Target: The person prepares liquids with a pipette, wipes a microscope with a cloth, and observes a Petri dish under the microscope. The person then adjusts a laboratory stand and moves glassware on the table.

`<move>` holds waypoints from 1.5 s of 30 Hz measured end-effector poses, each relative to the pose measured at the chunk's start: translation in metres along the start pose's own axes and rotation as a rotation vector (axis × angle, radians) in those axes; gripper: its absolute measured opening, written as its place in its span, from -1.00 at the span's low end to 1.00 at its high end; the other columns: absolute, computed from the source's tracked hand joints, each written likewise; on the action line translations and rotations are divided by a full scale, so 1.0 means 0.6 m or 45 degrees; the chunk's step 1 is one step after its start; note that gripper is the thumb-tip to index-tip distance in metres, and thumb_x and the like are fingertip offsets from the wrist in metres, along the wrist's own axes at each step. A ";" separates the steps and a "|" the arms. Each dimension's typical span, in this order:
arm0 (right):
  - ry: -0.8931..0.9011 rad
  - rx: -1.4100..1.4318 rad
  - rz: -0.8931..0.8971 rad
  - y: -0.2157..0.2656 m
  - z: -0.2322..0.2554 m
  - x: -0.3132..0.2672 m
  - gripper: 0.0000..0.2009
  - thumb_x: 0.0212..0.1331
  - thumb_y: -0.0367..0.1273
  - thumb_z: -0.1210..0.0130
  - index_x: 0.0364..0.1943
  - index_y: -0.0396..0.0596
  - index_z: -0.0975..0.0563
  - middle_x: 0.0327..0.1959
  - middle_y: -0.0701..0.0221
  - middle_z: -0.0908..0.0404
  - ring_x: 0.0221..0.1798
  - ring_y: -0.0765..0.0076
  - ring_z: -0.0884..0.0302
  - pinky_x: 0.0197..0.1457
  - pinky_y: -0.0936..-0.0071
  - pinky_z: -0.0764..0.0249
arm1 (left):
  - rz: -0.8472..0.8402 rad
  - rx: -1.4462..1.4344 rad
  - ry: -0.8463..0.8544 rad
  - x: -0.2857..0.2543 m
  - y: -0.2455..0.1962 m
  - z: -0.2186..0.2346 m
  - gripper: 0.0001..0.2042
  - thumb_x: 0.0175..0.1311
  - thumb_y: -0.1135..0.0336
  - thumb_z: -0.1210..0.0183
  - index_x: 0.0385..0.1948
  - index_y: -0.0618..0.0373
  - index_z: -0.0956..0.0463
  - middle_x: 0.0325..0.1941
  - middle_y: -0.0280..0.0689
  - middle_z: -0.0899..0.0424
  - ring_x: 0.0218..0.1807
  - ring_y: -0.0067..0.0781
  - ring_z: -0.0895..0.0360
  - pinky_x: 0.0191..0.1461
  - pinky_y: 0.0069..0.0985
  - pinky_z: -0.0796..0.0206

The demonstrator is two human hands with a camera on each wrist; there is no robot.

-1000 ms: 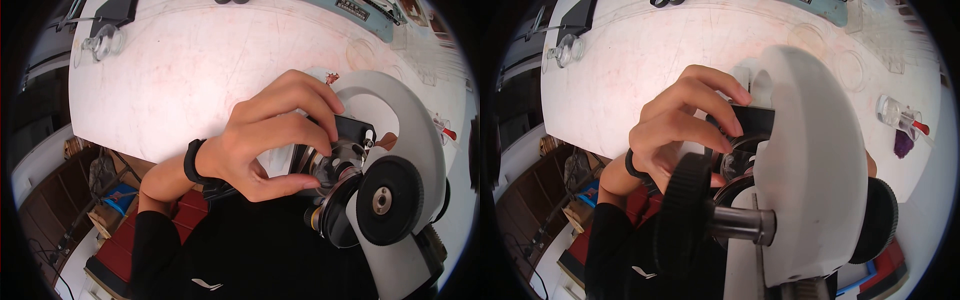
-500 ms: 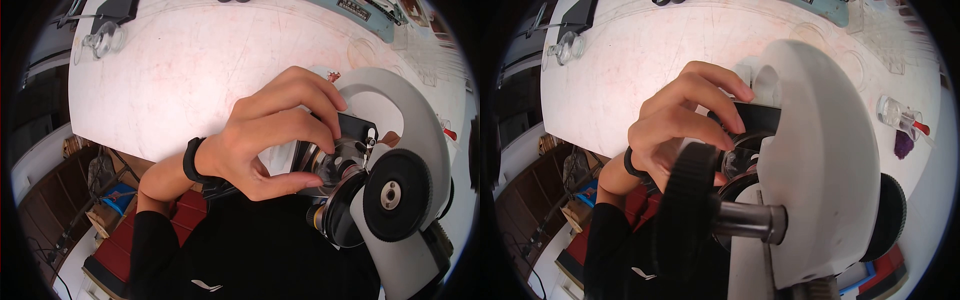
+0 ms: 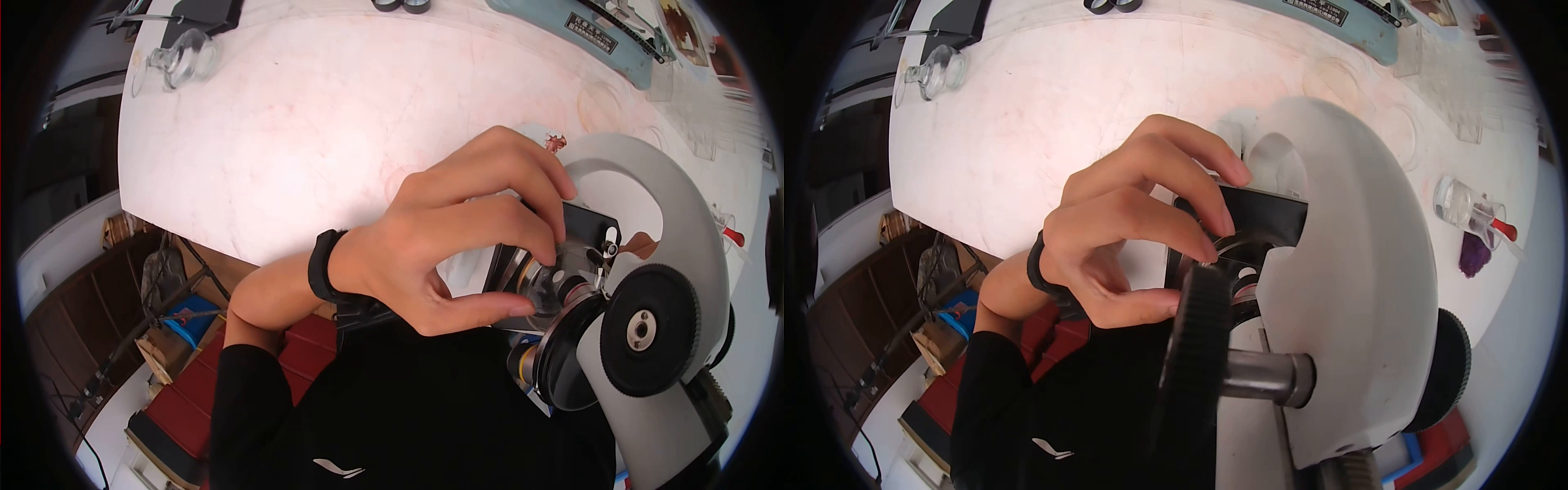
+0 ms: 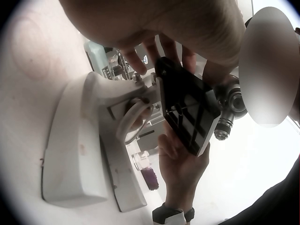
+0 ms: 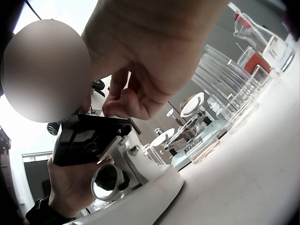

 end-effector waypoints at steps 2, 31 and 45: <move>-0.020 0.010 0.022 0.007 -0.007 0.004 -0.85 0.06 -0.44 -0.22 -0.42 -0.28 -0.52 -0.43 0.26 -0.55 -0.45 0.33 -0.54 -0.42 0.47 -0.44 | -0.013 -0.015 -0.012 -0.001 0.001 0.000 -0.77 0.03 0.27 -0.27 -0.36 0.23 -0.55 -0.24 -0.11 -0.58 -0.05 0.02 -0.52 -0.12 -0.27 -0.42; -0.269 0.029 0.198 0.053 0.008 0.032 -0.82 -0.22 -0.44 -0.19 -0.56 -0.35 -0.53 -0.56 0.27 -0.48 -0.64 0.42 -0.34 -0.60 0.57 -0.15 | 0.078 -0.024 0.057 0.005 -0.002 0.000 -0.77 0.01 0.30 -0.37 -0.38 0.20 -0.55 -0.23 -0.14 -0.58 -0.02 0.03 -0.50 -0.08 -0.21 -0.41; -0.298 -0.048 0.147 0.062 0.002 0.029 -0.85 -0.19 -0.48 -0.24 -0.57 -0.29 -0.50 -0.55 0.29 -0.50 -0.62 0.46 -0.34 -0.59 0.59 -0.15 | 0.065 -0.033 0.002 0.006 -0.007 -0.001 -0.81 -0.04 0.39 -0.30 -0.39 0.24 -0.56 -0.23 -0.11 -0.58 -0.02 0.03 -0.51 -0.08 -0.22 -0.41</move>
Point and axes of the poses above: each hand's wrist, its own x-axis towards the middle knuckle, its own z-axis out of the back of the hand, y = z × x, the point moved 4 cm from there along x, towards the middle knuckle
